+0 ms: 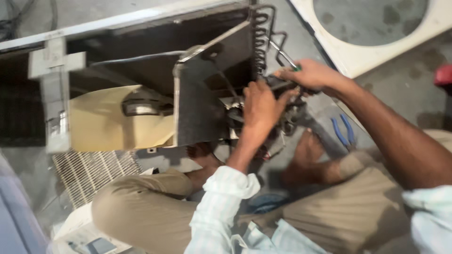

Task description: The person sits on the floor repairing a window air conditioner unit. They use pliers to grip and turn components on the compressor and fan motor assembly, then use a screwdriver to loosen and tighten screws, handling wires and a black plastic part while working on the disassembled unit.

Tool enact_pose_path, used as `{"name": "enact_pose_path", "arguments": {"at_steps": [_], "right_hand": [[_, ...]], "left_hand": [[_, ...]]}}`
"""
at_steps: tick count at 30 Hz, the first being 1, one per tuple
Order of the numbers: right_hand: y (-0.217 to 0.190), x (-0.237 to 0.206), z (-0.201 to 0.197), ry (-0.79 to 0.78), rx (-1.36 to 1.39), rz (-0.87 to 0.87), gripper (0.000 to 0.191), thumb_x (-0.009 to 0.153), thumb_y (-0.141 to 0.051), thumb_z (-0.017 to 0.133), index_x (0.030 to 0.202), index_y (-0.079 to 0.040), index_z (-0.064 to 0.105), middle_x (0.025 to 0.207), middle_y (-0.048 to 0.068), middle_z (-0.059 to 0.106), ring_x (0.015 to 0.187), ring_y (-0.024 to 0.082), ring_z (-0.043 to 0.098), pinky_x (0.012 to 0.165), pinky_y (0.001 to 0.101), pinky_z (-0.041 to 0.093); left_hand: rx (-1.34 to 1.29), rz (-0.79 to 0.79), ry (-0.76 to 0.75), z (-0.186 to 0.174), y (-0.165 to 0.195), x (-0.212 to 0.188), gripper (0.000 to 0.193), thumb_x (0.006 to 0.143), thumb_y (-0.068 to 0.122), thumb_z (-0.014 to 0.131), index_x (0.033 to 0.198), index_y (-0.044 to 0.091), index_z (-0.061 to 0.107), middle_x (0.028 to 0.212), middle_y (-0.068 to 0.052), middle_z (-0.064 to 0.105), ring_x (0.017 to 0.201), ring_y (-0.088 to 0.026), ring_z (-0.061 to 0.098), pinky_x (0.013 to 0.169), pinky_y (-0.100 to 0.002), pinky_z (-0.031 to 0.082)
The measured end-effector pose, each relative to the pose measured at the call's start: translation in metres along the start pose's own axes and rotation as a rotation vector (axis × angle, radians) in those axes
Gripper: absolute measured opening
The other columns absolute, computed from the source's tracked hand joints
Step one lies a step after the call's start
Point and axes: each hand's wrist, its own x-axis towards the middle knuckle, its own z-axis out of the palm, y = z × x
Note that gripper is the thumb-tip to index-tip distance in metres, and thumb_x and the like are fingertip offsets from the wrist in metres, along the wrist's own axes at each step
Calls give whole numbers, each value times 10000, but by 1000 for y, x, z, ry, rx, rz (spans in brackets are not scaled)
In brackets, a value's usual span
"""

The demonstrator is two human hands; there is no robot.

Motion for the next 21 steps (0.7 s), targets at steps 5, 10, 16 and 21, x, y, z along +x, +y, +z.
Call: {"name": "enact_pose_path", "arguments": {"at_steps": [5,10,16,21], "right_hand": [[-5,-2,7,-9,96,18,348,935,-424,637,1098,-141,757,600,-17,544,466,106,458,407,294,323],[-4,-3,7,-6,113,45,452,922,-500,671,1038,-70,746,602,17,513,474,125,442,419,311,304],[-7,-1,8,89,44,90,485,902,-544,680,977,-68,741,619,31,542,498,140,450,442,318,313],[-10,2,0,66,9,129,500,903,-525,707,966,-31,750,630,43,539,519,152,415,473,333,293]], "left_hand": [[-8,-78,-5,-7,-1,12,741,723,541,847,1072,-87,664,1105,-268,644,1079,-435,614,853,-512,549],[-55,-77,-5,-9,-4,7,716,686,498,865,1064,-72,655,1109,-253,655,1109,-431,625,890,-512,553],[-109,65,-27,-15,-12,12,774,621,483,889,1133,-46,651,1173,-262,632,1144,-455,585,926,-523,523],[-232,-3,-94,-22,-14,9,743,702,531,847,1163,-29,687,1153,-270,626,1152,-441,594,938,-508,527]]}}
